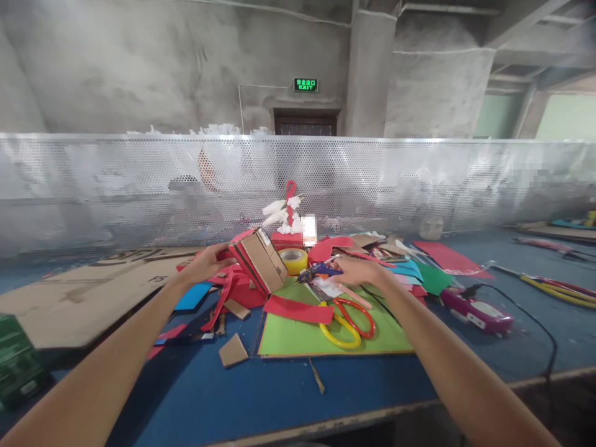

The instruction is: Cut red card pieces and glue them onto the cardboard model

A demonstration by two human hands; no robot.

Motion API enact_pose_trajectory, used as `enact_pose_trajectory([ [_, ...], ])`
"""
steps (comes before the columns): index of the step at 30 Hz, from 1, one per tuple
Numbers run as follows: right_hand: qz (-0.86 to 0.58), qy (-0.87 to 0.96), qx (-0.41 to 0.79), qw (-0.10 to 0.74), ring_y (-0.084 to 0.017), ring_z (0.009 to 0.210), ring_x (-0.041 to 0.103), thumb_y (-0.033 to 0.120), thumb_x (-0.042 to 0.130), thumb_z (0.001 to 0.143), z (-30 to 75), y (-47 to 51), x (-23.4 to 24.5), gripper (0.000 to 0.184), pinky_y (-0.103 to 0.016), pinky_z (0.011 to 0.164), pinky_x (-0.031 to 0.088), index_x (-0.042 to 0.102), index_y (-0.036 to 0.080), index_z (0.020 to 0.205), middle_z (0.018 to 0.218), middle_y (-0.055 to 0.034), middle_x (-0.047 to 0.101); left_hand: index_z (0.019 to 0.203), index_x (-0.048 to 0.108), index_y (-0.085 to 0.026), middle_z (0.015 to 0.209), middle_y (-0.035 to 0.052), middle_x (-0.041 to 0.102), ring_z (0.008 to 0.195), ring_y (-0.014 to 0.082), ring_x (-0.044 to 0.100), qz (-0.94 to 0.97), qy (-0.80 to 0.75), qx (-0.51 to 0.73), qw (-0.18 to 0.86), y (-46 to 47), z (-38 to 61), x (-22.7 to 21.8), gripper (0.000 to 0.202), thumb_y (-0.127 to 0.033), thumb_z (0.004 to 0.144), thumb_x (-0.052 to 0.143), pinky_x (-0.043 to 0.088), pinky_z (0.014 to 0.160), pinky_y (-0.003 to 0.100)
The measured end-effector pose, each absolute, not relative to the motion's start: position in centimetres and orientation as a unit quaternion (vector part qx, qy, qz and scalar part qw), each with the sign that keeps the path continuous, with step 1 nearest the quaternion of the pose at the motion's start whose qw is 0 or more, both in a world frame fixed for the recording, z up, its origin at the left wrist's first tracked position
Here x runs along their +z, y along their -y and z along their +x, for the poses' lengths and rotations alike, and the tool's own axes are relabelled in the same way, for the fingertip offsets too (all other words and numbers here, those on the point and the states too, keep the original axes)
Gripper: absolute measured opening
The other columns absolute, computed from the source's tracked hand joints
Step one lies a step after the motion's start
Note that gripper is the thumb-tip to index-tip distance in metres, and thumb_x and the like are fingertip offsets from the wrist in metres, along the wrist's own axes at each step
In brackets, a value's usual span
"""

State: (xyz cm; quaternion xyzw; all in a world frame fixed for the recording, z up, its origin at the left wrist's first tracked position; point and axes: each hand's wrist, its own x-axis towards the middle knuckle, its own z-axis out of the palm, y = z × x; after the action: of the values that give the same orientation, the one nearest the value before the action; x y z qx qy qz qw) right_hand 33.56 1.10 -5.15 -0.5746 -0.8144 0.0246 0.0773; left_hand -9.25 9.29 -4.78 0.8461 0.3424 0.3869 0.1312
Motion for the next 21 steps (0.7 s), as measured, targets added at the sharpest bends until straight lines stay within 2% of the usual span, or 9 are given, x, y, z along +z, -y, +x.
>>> enact_pose_trajectory([
  [3,-0.577,0.808,-0.006,0.115,-0.026,0.095,0.066,0.042,0.065,0.09,32.8,0.1,-4.1,0.034,-0.028,0.068,0.041,0.065,0.015,0.111,0.113,-0.0149,0.071,0.11,0.072,-0.015,0.11,0.0122,0.077,0.101,0.0316,0.07,0.849,-0.347,0.378,0.129,-8.9,-8.9,-4.7,0.045,-0.049,0.081,0.07,0.055,0.096,0.045],
  [6,-0.51,0.84,0.018,0.185,-0.022,0.088,0.066,0.048,0.063,0.091,30.4,1.9,-3.5,0.037,-0.028,0.069,0.041,0.064,0.019,0.114,0.107,-0.0096,0.072,0.111,0.071,-0.015,0.112,0.0125,0.076,0.104,0.0311,0.069,0.851,-0.343,0.377,0.124,-8.7,-8.8,-4.5,0.044,-0.048,0.082,0.069,0.055,0.096,0.045],
  [8,-0.434,0.88,0.058,0.183,-0.02,0.082,0.066,0.054,0.062,0.091,28.2,3.2,-3.7,0.038,-0.028,0.067,0.041,0.065,0.022,0.112,0.102,-0.0062,0.073,0.109,0.071,-0.016,0.111,0.0114,0.077,0.103,0.031,0.07,0.85,-0.351,0.376,0.117,-8.7,-8.9,-4.5,0.043,-0.049,0.082,0.07,0.055,0.096,0.045],
  [10,-0.376,0.912,0.042,0.161,-0.022,0.089,0.067,0.056,0.067,0.087,26.0,4.2,-4.3,0.043,-0.029,0.069,0.042,0.065,0.022,0.113,0.107,-0.0071,0.073,0.104,0.073,-0.017,0.106,0.0109,0.077,0.101,0.0315,0.07,0.845,-0.364,0.375,0.109,-8.9,-9.1,-4.6,0.042,-0.052,0.08,0.071,0.055,0.094,0.046],
  [13,-0.328,0.94,-0.02,0.09,-0.026,0.09,0.067,0.05,0.065,0.089,23.7,5.1,-5.4,0.036,-0.032,0.07,0.043,0.065,0.019,0.108,0.106,-0.0103,0.073,0.104,0.073,-0.017,0.102,0.0106,0.078,0.099,0.0321,0.07,0.843,-0.371,0.374,0.111,-9.0,-9.3,-4.7,0.045,-0.054,0.078,0.072,0.055,0.093,0.046],
  [17,-0.323,0.941,-0.093,0.042,-0.027,0.087,0.07,0.03,0.054,0.095,22.6,5.5,-6.3,0.019,-0.033,0.07,0.044,0.066,0.017,0.102,0.103,-0.012,0.074,0.106,0.073,-0.017,0.103,0.0098,0.077,0.1,0.03,0.07,0.845,-0.367,0.371,0.119,-9.0,-9.2,-4.7,0.043,-0.05,0.079,0.072,0.054,0.095,0.045],
  [21,-0.344,0.932,-0.116,0.018,-0.027,0.083,0.071,0.015,0.052,0.09,22.4,5.6,-6.1,0.019,-0.031,0.067,0.044,0.068,0.016,0.1,0.096,-0.013,0.075,0.106,0.073,-0.016,0.104,0.0098,0.077,0.099,0.0287,0.07,0.843,-0.366,0.372,0.13,-8.8,-9.1,-4.7,0.041,-0.048,0.08,0.071,0.054,0.095,0.044],
])
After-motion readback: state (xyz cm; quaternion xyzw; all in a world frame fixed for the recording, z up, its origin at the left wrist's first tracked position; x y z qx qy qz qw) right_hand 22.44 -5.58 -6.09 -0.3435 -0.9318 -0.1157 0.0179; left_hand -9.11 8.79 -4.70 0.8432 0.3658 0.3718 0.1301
